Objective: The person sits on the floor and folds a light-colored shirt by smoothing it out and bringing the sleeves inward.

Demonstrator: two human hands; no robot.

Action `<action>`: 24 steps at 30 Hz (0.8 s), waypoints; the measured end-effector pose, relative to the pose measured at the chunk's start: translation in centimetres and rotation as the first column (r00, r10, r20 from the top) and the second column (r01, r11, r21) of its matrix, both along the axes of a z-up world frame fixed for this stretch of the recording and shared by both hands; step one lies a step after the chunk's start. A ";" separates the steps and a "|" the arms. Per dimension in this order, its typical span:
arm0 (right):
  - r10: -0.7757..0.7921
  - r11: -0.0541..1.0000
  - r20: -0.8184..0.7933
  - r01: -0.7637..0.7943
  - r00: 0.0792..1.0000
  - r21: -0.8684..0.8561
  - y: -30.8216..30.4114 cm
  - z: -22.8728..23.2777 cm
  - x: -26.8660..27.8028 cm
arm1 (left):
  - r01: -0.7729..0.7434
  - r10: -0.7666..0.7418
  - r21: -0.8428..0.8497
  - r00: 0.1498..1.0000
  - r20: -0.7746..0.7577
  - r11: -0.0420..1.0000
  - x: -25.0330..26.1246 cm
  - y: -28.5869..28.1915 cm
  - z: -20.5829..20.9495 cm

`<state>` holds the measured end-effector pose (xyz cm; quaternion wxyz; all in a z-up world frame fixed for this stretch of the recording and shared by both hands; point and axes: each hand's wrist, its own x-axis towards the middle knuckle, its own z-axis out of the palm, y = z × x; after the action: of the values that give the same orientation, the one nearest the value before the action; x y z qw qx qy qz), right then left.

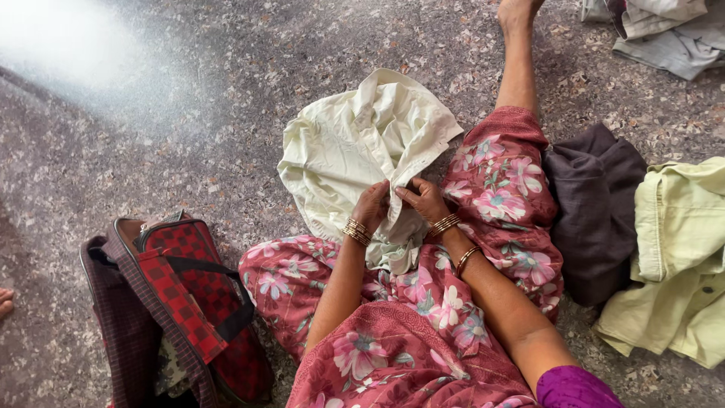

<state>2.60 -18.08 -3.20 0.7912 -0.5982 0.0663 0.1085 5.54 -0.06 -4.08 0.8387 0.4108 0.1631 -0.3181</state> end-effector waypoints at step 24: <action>-0.054 0.604 0.544 0.461 0.837 -0.650 1.0 10.7 -2.4 | -0.344 0.174 0.375 0.891 0.418 0.861 -2.8 -1.8 6.7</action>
<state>0.18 -17.04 7.49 0.4633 -0.8638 0.0001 -0.1978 2.77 -1.88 2.62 0.7752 0.6152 0.1241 -0.0719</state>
